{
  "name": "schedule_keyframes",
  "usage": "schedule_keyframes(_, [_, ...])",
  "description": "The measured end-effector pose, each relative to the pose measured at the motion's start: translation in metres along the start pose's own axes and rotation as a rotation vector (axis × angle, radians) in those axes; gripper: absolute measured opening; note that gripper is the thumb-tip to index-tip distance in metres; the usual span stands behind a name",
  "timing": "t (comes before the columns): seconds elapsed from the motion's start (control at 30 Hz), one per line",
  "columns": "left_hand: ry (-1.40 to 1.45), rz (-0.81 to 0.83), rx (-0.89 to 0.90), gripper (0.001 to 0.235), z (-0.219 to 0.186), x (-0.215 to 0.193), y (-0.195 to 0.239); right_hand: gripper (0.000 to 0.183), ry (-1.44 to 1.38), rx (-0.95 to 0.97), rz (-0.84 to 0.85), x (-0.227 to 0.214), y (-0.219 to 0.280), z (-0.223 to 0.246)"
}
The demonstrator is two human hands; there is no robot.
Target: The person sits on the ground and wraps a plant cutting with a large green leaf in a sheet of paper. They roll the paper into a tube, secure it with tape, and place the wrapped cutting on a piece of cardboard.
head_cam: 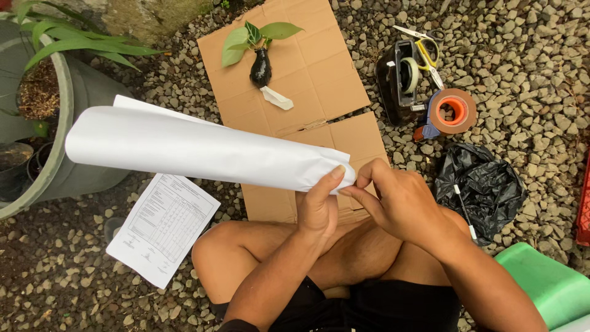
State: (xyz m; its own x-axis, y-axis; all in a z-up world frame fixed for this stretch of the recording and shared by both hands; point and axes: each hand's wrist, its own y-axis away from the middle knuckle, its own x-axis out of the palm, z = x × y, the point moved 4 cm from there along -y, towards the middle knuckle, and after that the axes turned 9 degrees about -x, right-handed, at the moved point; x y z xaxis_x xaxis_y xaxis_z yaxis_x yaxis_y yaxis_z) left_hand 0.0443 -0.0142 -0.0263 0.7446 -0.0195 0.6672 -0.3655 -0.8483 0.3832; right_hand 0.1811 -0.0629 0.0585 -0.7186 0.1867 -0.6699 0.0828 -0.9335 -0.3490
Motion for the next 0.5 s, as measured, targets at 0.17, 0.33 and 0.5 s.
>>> schedule_keyframes(0.17, [0.009,0.004,0.038,0.036,0.002,-0.001,0.006,0.035,0.037,-0.050,-0.049,0.004,0.007,-0.001])
schedule_keyframes(0.33, [0.108,0.010,-0.035,0.034,0.003,-0.003,0.013,0.048,0.175,-0.045,-0.089,0.003,0.016,-0.002])
schedule_keyframes(0.5, [0.256,0.102,-0.155,0.036,-0.002,0.002,0.025,0.054,0.236,-0.178,-0.186,-0.003,0.023,0.004])
